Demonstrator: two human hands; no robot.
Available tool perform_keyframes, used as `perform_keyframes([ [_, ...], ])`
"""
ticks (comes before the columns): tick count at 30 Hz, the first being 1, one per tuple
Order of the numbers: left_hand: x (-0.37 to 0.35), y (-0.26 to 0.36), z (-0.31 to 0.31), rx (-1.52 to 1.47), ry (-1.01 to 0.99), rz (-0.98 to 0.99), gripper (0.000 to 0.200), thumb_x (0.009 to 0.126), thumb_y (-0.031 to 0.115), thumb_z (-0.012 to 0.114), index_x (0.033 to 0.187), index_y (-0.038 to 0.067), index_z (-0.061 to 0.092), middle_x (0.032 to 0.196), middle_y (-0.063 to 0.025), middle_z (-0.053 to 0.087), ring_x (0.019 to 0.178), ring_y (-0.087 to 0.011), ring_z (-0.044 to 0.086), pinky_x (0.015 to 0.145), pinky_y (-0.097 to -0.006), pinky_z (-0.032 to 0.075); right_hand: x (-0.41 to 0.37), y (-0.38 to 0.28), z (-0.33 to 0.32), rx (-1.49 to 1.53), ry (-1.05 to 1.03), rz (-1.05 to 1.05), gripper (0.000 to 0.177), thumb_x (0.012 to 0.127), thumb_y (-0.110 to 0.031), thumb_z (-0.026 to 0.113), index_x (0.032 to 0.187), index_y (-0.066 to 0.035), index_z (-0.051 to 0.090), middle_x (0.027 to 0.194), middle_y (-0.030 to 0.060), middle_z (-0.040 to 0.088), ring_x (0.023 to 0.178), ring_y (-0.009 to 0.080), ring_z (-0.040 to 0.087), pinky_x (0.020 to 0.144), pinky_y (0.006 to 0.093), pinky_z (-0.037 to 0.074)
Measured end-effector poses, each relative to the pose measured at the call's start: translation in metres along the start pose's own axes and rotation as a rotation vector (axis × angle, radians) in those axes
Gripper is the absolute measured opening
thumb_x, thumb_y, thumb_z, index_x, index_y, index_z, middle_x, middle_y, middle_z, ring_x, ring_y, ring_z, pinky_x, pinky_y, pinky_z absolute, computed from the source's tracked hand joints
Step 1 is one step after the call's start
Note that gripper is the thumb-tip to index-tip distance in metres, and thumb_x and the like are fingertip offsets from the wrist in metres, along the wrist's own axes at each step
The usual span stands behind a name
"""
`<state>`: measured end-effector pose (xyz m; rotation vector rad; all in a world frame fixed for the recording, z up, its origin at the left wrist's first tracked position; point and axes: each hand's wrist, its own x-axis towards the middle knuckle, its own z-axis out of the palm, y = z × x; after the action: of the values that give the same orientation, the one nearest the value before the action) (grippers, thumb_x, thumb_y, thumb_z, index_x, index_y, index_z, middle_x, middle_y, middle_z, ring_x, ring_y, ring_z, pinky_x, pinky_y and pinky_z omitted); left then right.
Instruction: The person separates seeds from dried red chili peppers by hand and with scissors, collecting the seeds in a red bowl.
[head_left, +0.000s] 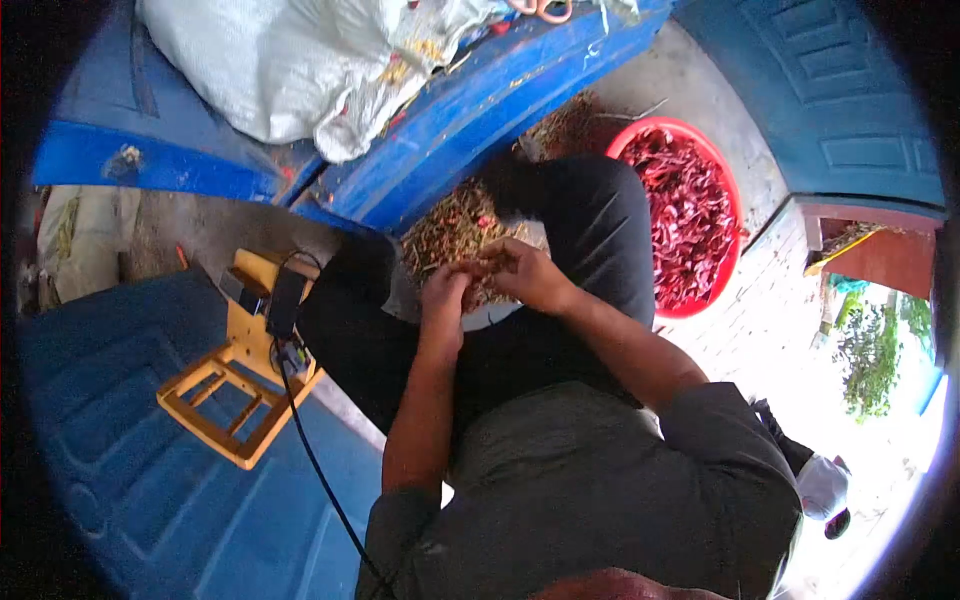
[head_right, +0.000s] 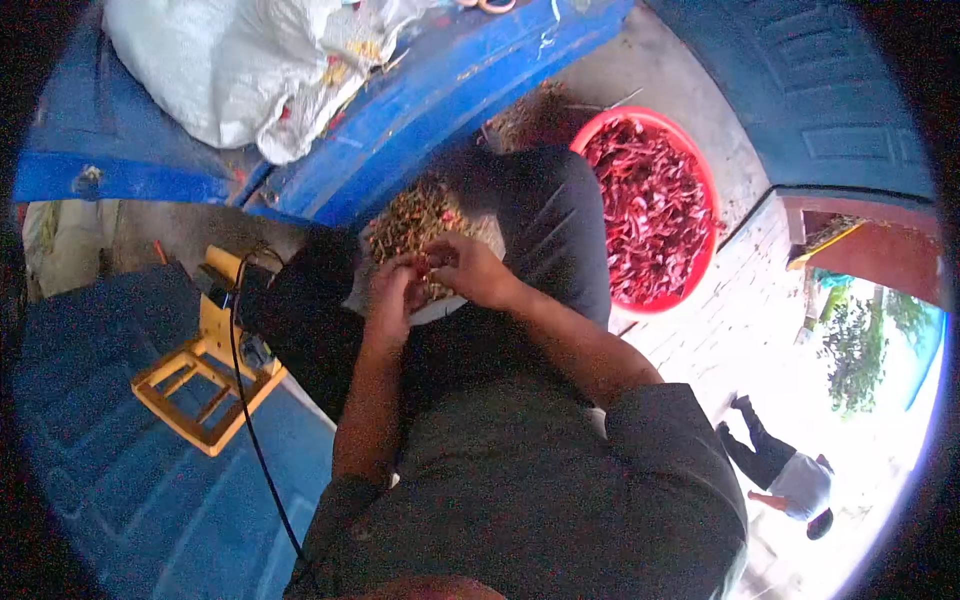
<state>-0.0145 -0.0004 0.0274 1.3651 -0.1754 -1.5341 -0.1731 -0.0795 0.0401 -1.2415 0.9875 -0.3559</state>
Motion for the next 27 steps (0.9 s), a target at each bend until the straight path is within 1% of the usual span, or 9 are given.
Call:
perform_keyframes([
  [3, 0.0, -0.001, 0.0, -0.083, -0.026, 0.045, 0.018, 0.09, 0.009, 0.056, 0.104, 0.001, 0.064, 0.084, -0.0026, 0.064, 0.061, -0.0074, 0.051, 0.055, -0.0254, 0.04, 0.006, -0.034, -0.023, -0.41, 0.056, -0.21, 0.032, 0.085, -0.005, 0.068, 0.116, -0.001, 0.062, 0.101, 0.0099, 0.067, 0.092, 0.017, 0.064, 0.083, 0.0323, 0.052],
  [6, 0.007, -0.004, -0.007, -0.05, -0.059, -0.002, 0.019, 0.092, 0.013, 0.055, 0.106, 0.004, 0.063, 0.09, -0.0051, 0.065, 0.061, -0.0104, 0.052, 0.053, -0.0277, 0.041, 0.031, -0.086, -0.065, -0.415, 0.35, -0.348, 0.034, 0.083, -0.011, 0.074, 0.115, -0.003, 0.064, 0.102, 0.0134, 0.068, 0.097, 0.0217, 0.066, 0.085, 0.035, 0.053],
  [7, 0.008, -0.006, -0.008, -0.054, -0.056, 0.006, 0.019, 0.092, 0.013, 0.055, 0.106, 0.004, 0.063, 0.09, -0.0051, 0.065, 0.061, -0.0104, 0.052, 0.053, -0.0277, 0.041, 0.062, -0.08, -0.093, -0.454, 0.483, -0.564, 0.033, 0.083, -0.014, 0.075, 0.112, -0.003, 0.065, 0.104, 0.0139, 0.068, 0.094, 0.0204, 0.067, 0.083, 0.0346, 0.053],
  [9, 0.01, -0.006, -0.009, -0.078, -0.103, -0.029, 0.016, 0.092, 0.012, 0.055, 0.102, 0.003, 0.064, 0.089, -0.0052, 0.065, 0.06, -0.0099, 0.05, 0.051, -0.0282, 0.039, 0.094, -0.14, -0.122, -0.479, 0.677, -0.521, 0.032, 0.084, -0.019, 0.076, 0.107, 0.0, 0.066, 0.095, 0.0139, 0.071, 0.083, 0.0212, 0.068, 0.079, 0.0349, 0.054],
  [13, 0.01, -0.002, -0.002, -0.076, -0.036, -0.046, 0.017, 0.088, 0.006, 0.055, 0.101, 0.0, 0.064, 0.086, -0.0059, 0.066, 0.055, -0.0073, 0.05, 0.048, -0.0226, 0.038, 0.18, -0.215, -0.17, -0.807, 0.884, -0.601, 0.049, 0.086, -0.045, 0.069, 0.107, -0.001, 0.065, 0.096, 0.0184, 0.072, 0.093, 0.0341, 0.07, 0.083, 0.0411, 0.054],
  [16, 0.009, -0.001, -0.003, -0.041, -0.024, -0.03, 0.015, 0.091, 0.012, 0.055, 0.098, 0.002, 0.065, 0.081, -0.0033, 0.064, 0.056, -0.0083, 0.048, 0.048, -0.0254, 0.037, 0.226, -0.236, -0.188, -1.076, 0.855, -0.278, 0.067, 0.084, -0.053, 0.066, 0.12, 0.002, 0.058, 0.109, 0.0239, 0.069, 0.102, 0.039, 0.067, 0.09, 0.046, 0.053],
  [19, 0.01, -0.002, -0.009, -0.083, -0.016, 0.0, 0.014, 0.091, 0.011, 0.055, 0.098, 0.003, 0.065, 0.082, -0.0031, 0.065, 0.055, -0.0076, 0.047, 0.047, -0.0247, 0.035, 0.277, -0.225, -0.225, -1.206, 0.857, -0.1, 0.075, 0.077, -0.062, 0.067, 0.116, 0.002, 0.063, 0.115, 0.0259, 0.066, 0.108, 0.0369, 0.066, 0.092, 0.0436, 0.051],
  [24, 0.003, 0.006, -0.008, -0.038, -0.056, 0.062, 0.017, 0.09, 0.013, 0.055, 0.098, 0.002, 0.065, 0.081, -0.0022, 0.066, 0.055, -0.0065, 0.046, 0.047, -0.0246, 0.034, 0.274, -0.218, -0.272, -1.222, 0.476, -0.079, 0.059, 0.08, -0.063, 0.061, 0.079, -0.005, 0.075, 0.071, 0.0161, 0.07, 0.072, 0.0323, 0.071, 0.073, 0.0411, 0.055],
  [27, 0.004, 0.003, -0.005, -0.075, -0.095, 0.07, 0.018, 0.09, 0.015, 0.056, 0.097, 0.001, 0.066, 0.08, -0.0017, 0.066, 0.054, -0.0063, 0.046, 0.048, -0.0247, 0.034, 0.228, -0.216, -0.262, -1.203, 0.361, 0.042, 0.057, 0.087, -0.058, 0.056, 0.086, -0.003, 0.073, 0.065, 0.0093, 0.067, 0.062, 0.023, 0.066, 0.062, 0.0373, 0.051],
])
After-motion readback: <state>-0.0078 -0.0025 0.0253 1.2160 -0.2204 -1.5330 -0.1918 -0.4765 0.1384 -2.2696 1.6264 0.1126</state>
